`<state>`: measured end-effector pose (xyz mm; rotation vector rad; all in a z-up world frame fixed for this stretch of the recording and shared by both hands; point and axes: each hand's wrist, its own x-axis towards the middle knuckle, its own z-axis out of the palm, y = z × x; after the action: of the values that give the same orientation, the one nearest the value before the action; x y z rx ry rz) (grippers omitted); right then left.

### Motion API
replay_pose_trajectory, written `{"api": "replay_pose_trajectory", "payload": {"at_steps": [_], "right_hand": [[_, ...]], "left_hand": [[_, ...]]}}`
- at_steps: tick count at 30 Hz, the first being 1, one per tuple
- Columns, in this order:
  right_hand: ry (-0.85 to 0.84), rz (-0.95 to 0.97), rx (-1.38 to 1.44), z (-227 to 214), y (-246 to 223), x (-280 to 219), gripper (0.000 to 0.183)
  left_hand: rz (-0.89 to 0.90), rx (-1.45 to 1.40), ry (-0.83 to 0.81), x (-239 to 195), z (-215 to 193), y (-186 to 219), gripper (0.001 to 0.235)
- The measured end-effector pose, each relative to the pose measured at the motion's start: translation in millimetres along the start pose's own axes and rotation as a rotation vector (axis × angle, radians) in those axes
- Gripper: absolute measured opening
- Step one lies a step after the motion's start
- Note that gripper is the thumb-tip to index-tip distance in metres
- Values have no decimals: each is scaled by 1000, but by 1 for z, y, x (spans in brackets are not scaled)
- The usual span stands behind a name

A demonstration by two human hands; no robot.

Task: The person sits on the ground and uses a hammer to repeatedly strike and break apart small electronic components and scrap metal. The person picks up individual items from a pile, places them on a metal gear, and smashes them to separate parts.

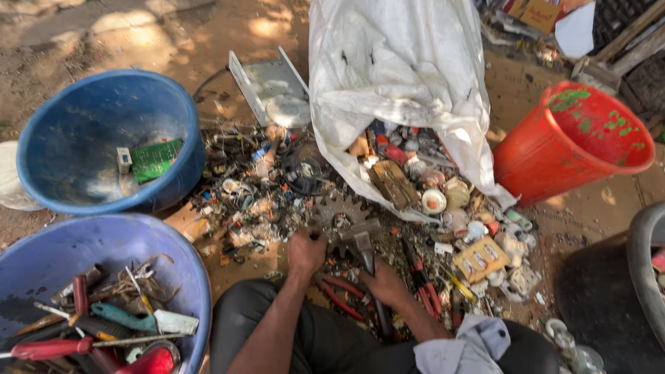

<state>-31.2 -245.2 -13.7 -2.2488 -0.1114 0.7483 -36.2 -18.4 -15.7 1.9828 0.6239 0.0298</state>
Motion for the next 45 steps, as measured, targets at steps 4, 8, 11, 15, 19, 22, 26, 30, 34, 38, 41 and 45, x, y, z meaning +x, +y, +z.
{"api": "replay_pose_trajectory", "payload": {"at_steps": [4,8,11,15,19,22,26,30,34,38,41,45], "right_hand": [[58,-23,47,-12,14,-2,42],[459,-321,-246,-7,-1,-31,40],[429,-337,-328,2,-4,-51,28],[121,-17,-421,4,35,-35,36],[-109,-114,-521,12,59,-25,27],[-107,-78,-622,17,58,-25,20],[110,-224,-570,-10,71,-35,22],[330,-59,126,-109,135,-47,42],[541,151,-210,-237,196,-101,25],[330,143,386,-187,179,-62,31],[64,-273,-249,-49,121,-11,37],[20,-605,-509,1,95,32,39]], "left_hand": [[-330,-407,-34,-4,-5,13,43],[-474,-798,-119,0,-15,21,53],[-532,-820,-226,-4,-22,27,56],[-466,-899,-226,-2,-18,25,55],[-470,-849,-216,-6,-18,22,53],[-493,-823,-217,-8,-21,21,47],[-382,-815,-255,-5,-17,9,42],[-158,-401,-228,-5,-11,4,47],[49,-37,-41,-15,-11,12,46],[40,-60,-23,-14,-10,25,46],[20,-85,-19,-20,-14,31,43],[21,-105,-26,-28,-30,28,42]]}}
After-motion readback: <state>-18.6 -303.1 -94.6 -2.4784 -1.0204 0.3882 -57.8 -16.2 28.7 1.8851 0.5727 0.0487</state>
